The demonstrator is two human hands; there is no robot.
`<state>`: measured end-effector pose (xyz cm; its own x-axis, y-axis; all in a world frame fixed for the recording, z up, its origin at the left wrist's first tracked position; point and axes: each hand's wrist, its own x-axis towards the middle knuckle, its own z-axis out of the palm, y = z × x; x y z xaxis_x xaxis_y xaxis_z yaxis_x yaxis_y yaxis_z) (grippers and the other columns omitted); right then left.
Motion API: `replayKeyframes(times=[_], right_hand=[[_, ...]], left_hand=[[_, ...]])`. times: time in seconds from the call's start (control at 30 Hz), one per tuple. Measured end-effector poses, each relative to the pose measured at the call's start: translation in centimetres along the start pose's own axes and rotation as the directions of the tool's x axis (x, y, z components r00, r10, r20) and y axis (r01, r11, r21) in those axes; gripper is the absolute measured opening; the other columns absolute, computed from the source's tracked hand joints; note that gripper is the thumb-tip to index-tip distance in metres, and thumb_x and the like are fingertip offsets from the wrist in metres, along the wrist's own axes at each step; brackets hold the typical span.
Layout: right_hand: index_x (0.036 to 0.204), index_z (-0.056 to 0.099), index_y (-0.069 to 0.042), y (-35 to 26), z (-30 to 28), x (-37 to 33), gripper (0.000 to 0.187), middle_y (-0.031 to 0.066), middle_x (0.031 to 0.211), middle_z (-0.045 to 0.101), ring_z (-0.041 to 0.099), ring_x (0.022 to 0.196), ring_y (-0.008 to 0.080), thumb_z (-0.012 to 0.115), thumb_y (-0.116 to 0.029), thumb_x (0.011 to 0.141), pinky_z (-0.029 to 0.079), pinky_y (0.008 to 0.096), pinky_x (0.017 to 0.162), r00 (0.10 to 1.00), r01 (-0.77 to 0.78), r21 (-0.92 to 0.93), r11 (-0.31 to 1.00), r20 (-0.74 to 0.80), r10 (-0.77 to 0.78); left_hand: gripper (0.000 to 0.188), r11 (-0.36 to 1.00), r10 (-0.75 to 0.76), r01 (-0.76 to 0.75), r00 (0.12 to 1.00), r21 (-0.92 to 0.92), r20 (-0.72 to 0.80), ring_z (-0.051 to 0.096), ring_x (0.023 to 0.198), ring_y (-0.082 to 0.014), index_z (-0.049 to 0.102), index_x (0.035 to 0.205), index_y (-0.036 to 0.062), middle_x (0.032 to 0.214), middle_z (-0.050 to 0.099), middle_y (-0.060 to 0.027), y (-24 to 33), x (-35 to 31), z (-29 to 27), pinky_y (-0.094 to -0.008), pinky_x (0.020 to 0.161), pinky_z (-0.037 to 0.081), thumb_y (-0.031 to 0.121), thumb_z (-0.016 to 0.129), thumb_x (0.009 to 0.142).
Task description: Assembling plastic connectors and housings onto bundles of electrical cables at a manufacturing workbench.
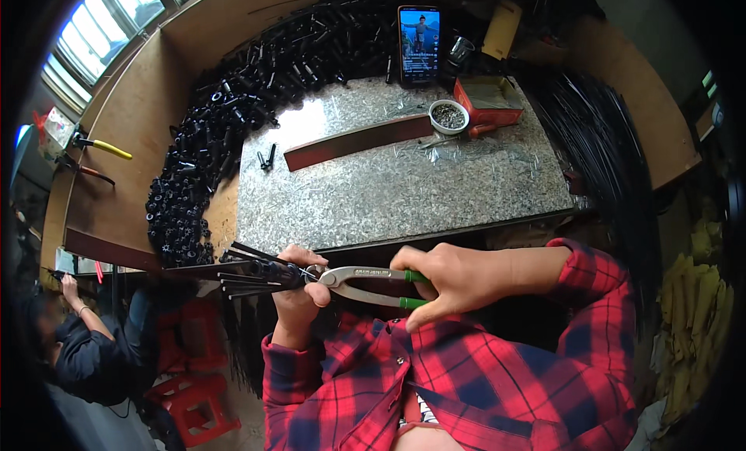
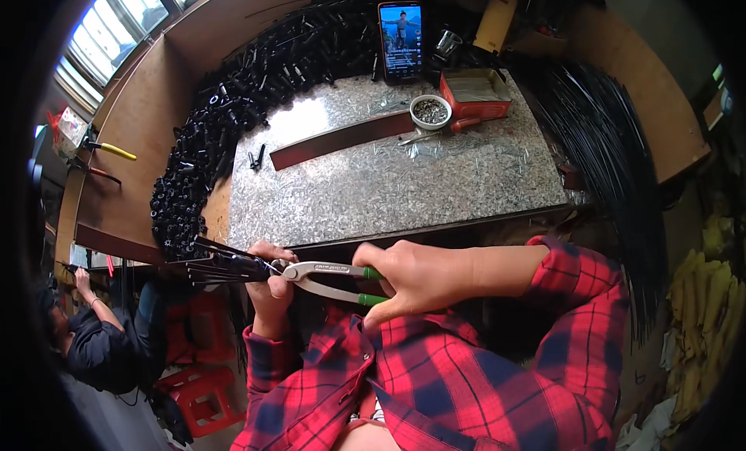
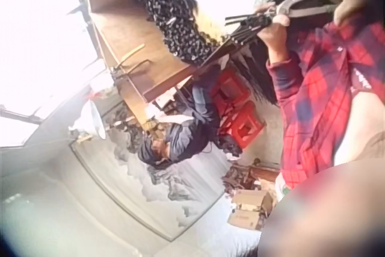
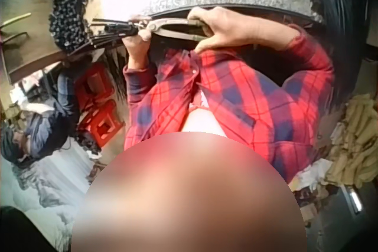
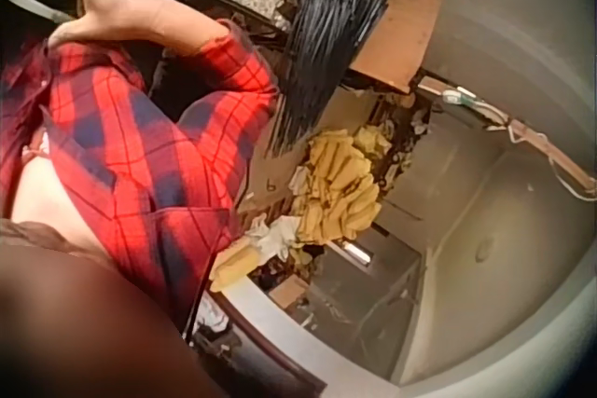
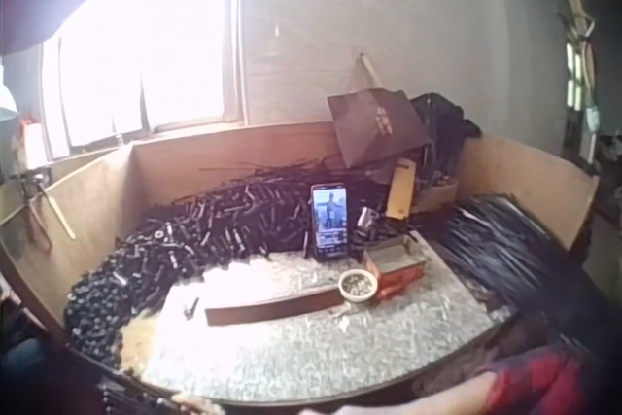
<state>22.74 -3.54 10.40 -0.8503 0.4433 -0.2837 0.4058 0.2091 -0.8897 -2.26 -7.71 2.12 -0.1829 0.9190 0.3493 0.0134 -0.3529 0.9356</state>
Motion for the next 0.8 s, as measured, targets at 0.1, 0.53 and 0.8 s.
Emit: replayKeyframes(times=[0.1, 0.53, 0.8], right_hand=[[0.106, 0.045, 0.001, 1.0, 0.0, 0.4, 0.045, 0.0190, 0.102, 0.054, 0.062, 0.071, 0.0295, 0.071, -0.021, 0.076, 0.051, 0.0382, 0.061, 0.780, 0.252, -0.717, 0.650, -0.247, -0.575], [0.093, 0.050, -0.004, 1.4, -0.7, 0.7, 0.032, 0.0103, 0.072, 0.063, 0.062, 0.058, 0.0162, 0.072, -0.020, 0.076, 0.047, 0.0285, 0.050, 0.918, -0.334, 0.302, 0.893, 0.321, 0.235], [0.130, 0.045, -0.008, 2.7, -0.3, 1.0, 0.049, 0.0116, 0.085, 0.054, 0.052, 0.066, 0.0247, 0.059, -0.029, 0.088, 0.043, 0.0370, 0.061, 0.812, 0.104, -0.743, 0.661, -0.321, -0.488]], left_hand=[[0.076, 0.993, -0.077, 0.081, 0.996, 0.087, -0.048, 0.051, 0.068, -0.0107, 0.058, 0.081, -0.0002, 0.074, 0.053, -0.0013, 0.2, 0.1, -0.5, -0.0239, 0.060, 0.039, 0.069, 0.073, 0.052], [0.059, 0.994, -0.008, 0.017, 0.997, -0.106, 0.082, 0.053, 0.070, -0.0103, 0.063, 0.079, 0.0006, 0.074, 0.057, -0.0011, 1.7, 0.7, 0.3, -0.0249, 0.063, 0.040, 0.044, 0.087, 0.047], [0.059, 0.995, -0.079, 0.082, 0.996, -0.057, 0.052, 0.054, 0.072, -0.0096, 0.060, 0.089, 0.0011, 0.082, 0.058, -0.0004, 1.1, 0.6, 0.1, -0.0248, 0.065, 0.043, 0.037, 0.089, 0.053]])
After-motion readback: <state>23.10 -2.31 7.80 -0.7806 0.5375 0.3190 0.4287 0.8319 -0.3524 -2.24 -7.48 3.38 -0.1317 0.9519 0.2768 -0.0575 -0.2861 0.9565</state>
